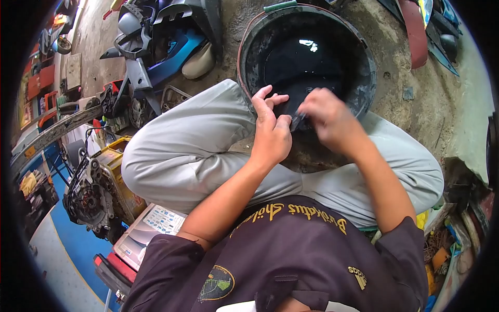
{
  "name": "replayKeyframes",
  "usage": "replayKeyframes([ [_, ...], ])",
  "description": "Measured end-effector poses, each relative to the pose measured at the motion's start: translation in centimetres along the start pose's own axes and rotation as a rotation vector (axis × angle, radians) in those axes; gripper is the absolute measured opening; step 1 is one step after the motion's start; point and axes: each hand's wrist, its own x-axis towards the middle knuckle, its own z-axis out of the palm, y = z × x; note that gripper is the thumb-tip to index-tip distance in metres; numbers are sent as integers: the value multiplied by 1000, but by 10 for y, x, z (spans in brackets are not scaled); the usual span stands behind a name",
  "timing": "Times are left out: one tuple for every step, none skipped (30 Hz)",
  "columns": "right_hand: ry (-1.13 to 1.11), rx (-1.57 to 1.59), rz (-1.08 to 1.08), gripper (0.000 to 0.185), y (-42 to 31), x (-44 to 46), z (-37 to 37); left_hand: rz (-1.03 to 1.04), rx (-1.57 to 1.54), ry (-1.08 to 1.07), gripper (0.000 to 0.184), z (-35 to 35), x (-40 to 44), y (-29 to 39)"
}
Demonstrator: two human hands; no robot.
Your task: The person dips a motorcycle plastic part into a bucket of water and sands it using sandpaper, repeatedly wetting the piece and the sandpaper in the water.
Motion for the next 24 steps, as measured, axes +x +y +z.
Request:
replayKeyframes([
  [52, -64, 26, 24, 17, 0, 0, -29, -12, -5, 66, 0, 2, 6],
  [63, -117, 111, 25, 33, 1, 0, -56, -26, -11, 66, 0, 3, 10],
  [58, -74, 71, 21, 24, 0, -2, -53, -34, -14, 66, 0, 3, 11],
  [53, -33, 27, 18, 6, 0, -3, -48, -43, -14, 66, 1, 4, 12],
  [41, 14, -17, 14, -10, -1, -1, -50, -51, -10, 66, 1, 5, 12],
  [-1, 90, 6, 15, -21, -3, 2, -41, -37, -11, 66, 0, 4, 10],
  [47, 28, 26, 15, -13, -5, 4, -33, -22, -15, 67, 0, 5, 7],
  [101, -37, 47, 16, 5, -7, 6, -20, -6, -23, 67, -1, 5, 6],
  [156, -107, 66, 16, 22, -8, 6, -31, -25, -14, 66, 0, 6, 6],
  [162, -141, 168, 21, 32, -4, 4, -41, -46, -5, 66, 0, 6, 6],
  [182, -105, 143, 21, 31, -6, 7, -50, -68, 4, 65, 1, 8, 7],
  [201, -69, 116, 22, 22, -7, 10, -33, -19, -19, 61, 0, 11, 9],
  [215, -31, 88, 22, 11, -7, 15, -18, 31, -39, 58, -2, 13, 11],
  [235, -14, 61, 22, -1, -9, 20, -8, 83, -58, 55, -5, 13, 13],
  [271, -37, 63, 22, 2, -9, 22, 69, 165, -87, 50, -9, 16, 14],
  [311, -60, 66, 22, 7, -10, 25, 146, 249, -119, 46, -12, 24, 15],
  [354, -84, 70, 22, 14, -11, 28, 227, 332, -154, 42, -14, 32, 17],
  [398, -125, 150, 21, 25, -9, 27, 36, 269, -173, 34, -15, 40, 23],
  [443, -68, 215, 21, 31, -6, 28, -44, 227, -190, 35, -16, 47, 28],
  [410, -41, 148, 21, 28, -8, 29, -58, 258, -206, 38, -19, 52, 33],
  [373, -13, 81, 21, 16, -7, 32, -74, 289, -220, 41, -21, 57, 35],
  [393, -16, 27, 21, 5, -5, 40, -78, 278, -206, 44, -23, 60, 31],
  [404, 29, 58, 23, 3, -6, 44, -83, 268, -193, 46, -25, 62, 23],
  [443, 6, 114, 23, 9, -7, 41, -88, 261, -182, 49, -26, 63, 19],
])
